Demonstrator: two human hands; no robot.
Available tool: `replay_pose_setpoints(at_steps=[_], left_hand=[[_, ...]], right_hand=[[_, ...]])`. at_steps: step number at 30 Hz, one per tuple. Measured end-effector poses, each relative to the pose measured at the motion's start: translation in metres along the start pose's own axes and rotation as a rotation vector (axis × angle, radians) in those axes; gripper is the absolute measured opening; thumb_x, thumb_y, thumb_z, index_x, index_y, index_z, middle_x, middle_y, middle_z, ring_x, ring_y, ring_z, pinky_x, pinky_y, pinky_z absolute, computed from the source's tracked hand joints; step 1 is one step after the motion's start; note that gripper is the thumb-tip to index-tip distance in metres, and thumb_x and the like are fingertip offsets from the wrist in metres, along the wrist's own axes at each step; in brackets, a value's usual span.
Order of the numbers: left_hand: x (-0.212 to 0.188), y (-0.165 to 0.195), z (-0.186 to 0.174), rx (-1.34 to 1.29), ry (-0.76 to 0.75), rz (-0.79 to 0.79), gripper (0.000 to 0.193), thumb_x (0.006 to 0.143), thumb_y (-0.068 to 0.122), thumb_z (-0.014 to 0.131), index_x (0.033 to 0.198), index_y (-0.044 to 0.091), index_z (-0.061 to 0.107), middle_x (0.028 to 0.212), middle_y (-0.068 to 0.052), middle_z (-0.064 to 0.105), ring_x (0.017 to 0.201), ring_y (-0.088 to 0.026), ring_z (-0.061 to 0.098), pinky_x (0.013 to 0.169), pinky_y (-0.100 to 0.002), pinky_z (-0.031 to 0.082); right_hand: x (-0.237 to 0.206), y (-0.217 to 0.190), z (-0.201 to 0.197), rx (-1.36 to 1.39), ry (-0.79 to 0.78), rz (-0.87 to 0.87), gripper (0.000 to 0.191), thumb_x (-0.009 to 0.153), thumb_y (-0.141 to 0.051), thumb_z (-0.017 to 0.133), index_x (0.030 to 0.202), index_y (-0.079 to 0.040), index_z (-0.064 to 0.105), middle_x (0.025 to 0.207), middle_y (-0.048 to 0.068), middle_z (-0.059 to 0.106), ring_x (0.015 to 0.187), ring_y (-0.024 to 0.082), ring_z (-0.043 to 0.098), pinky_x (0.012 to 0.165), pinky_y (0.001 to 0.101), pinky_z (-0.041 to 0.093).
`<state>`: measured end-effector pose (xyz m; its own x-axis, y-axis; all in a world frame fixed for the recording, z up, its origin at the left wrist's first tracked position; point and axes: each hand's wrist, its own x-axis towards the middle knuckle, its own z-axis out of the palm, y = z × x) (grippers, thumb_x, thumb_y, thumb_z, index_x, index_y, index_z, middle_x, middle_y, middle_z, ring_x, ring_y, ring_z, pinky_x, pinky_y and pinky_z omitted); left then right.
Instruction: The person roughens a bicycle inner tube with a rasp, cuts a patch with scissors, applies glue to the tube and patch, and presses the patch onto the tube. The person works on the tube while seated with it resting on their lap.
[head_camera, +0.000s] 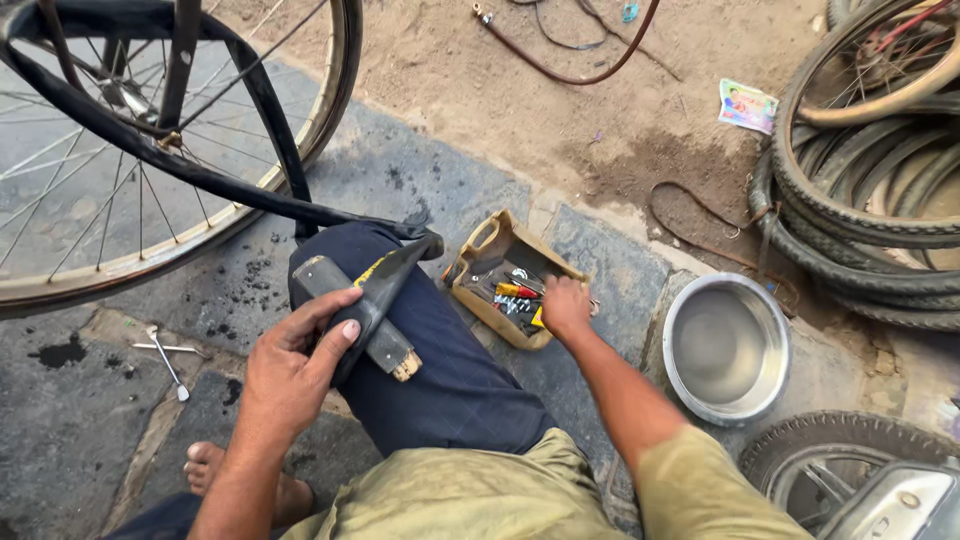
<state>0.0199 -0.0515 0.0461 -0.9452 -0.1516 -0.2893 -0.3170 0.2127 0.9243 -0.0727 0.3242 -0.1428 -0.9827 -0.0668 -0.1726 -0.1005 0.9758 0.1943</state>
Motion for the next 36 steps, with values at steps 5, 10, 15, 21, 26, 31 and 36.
replay_pose_setpoints(at_steps=[5,10,15,21,26,31,36], left_hand=[[0.001,0.000,0.001,-0.017,-0.032,-0.051,0.036,0.091,0.018,0.074,0.126,0.017,0.076,0.087,0.000,0.070,0.078,-0.006,0.059,0.072,-0.024,0.050],[0.002,0.000,0.005,-0.056,-0.055,0.030,0.035,0.090,0.019,0.073,0.125,0.017,0.075,0.092,0.004,0.073,0.082,-0.004,0.060,0.075,-0.022,0.051],[0.005,0.005,0.007,0.039,-0.038,-0.018,0.036,0.089,0.020,0.075,0.125,0.019,0.076,0.092,0.002,0.075,0.081,-0.005,0.062,0.076,-0.023,0.052],[0.006,0.009,0.007,0.025,-0.048,-0.026,0.037,0.089,0.020,0.074,0.126,0.021,0.076,0.092,0.001,0.076,0.082,-0.006,0.063,0.077,-0.025,0.053],[0.006,0.003,0.004,-0.084,-0.095,0.045,0.037,0.091,0.012,0.068,0.127,0.016,0.074,0.106,0.000,0.078,0.094,-0.008,0.065,0.086,-0.027,0.052],[0.006,-0.001,-0.003,-0.189,-0.215,0.023,0.044,0.094,0.007,0.061,0.137,0.015,0.068,0.114,-0.005,0.077,0.099,-0.009,0.064,0.093,-0.028,0.051],[0.005,0.003,-0.008,-0.214,-0.191,0.104,0.063,0.090,0.004,0.065,0.151,0.018,0.054,0.093,0.001,0.056,0.083,-0.008,0.051,0.075,-0.026,0.045]], right_hand=[[-0.013,0.034,-0.002,0.484,-0.310,0.190,0.032,0.084,-0.031,0.073,0.099,-0.002,0.070,0.089,0.018,0.069,0.081,0.033,0.065,0.070,0.0450,0.051],[-0.026,0.029,0.000,1.508,-0.623,0.527,0.031,0.089,-0.033,0.077,0.093,-0.003,0.070,0.076,0.005,0.064,0.064,0.018,0.054,0.057,0.0354,0.045],[-0.008,0.011,-0.051,1.499,-0.073,0.148,0.025,0.081,-0.015,0.085,0.100,-0.004,0.072,0.083,0.005,0.071,0.075,0.013,0.065,0.072,0.0311,0.051],[-0.011,0.036,-0.163,2.046,-0.414,-0.112,0.040,0.077,-0.014,0.069,0.114,-0.003,0.057,0.100,0.014,0.076,0.093,0.021,0.077,0.090,0.0315,0.061],[-0.031,-0.027,-0.180,1.951,-0.656,0.009,0.045,0.085,-0.012,0.066,0.125,-0.011,0.047,0.092,0.017,0.065,0.058,0.017,0.058,0.048,0.0309,0.044],[-0.059,-0.057,-0.203,1.807,-0.594,-0.247,0.049,0.093,-0.011,0.069,0.136,-0.006,0.045,0.095,0.009,0.060,0.057,0.010,0.049,0.049,0.0277,0.041],[-0.082,-0.070,-0.241,0.986,-0.005,-0.682,0.037,0.096,-0.008,0.068,0.132,-0.001,0.059,0.108,0.017,0.075,0.098,0.025,0.076,0.083,0.0366,0.059]])
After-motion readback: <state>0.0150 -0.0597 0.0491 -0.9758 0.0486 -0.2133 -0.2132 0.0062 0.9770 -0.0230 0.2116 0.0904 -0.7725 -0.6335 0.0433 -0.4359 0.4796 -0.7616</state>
